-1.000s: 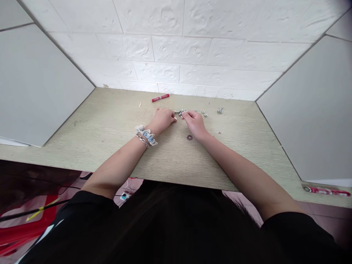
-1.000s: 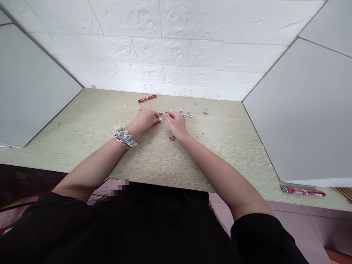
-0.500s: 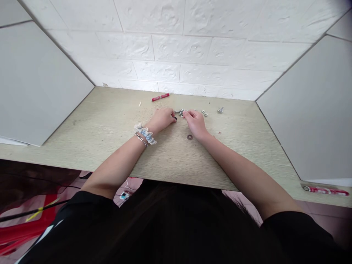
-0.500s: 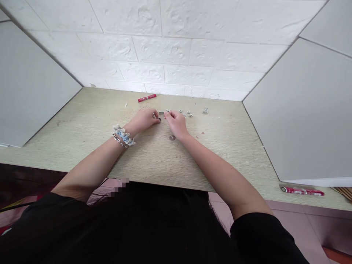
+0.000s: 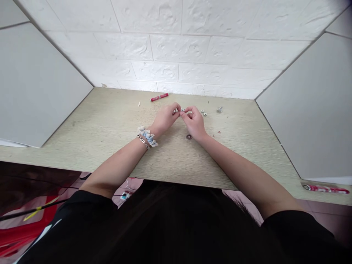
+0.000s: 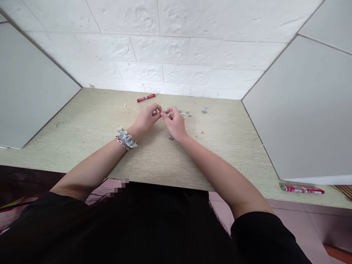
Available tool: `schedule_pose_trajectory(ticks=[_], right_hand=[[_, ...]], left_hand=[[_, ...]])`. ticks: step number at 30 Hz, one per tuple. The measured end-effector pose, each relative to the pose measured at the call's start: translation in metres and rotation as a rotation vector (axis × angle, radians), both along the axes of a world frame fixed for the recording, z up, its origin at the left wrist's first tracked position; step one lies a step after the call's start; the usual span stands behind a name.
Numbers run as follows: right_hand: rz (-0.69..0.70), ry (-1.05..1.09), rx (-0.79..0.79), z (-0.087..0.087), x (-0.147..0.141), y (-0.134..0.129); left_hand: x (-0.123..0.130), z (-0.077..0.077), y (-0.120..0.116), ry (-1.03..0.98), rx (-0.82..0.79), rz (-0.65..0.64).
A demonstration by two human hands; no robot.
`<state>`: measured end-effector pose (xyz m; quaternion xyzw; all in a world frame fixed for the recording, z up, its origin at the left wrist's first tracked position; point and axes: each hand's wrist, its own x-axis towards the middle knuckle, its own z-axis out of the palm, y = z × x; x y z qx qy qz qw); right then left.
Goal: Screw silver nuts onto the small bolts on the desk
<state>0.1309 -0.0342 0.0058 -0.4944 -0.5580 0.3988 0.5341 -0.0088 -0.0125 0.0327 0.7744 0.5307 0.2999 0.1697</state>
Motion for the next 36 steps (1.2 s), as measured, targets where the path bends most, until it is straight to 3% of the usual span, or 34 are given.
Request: schedule_pose_trajectory(ticks=[7,13,17,24,36], right_hand=[[0.002,-0.044,-0.002,-0.003,0.003,0.009],[-0.082,-0.044,0.073,-0.005,0.004,0.008],[-0.018,0.046,0.134,-0.006,0.001,0.004],[0.075,0.106,0.062,-0.007,-0.003,0.004],[0.09,0.137,-0.116,0.001,0.001,0.004]], left_hand=[[0.001,-0.01,0.003,0.014,-0.005,-0.064],[0.004,-0.002,-0.004,-0.069,-0.085,-0.043],[0.007,-0.002,-0.01,-0.129,-0.137,-0.135],[0.002,0.0,-0.012,-0.098,-0.127,-0.279],[0.003,0.007,-0.016,0.071,-0.102,-0.204]])
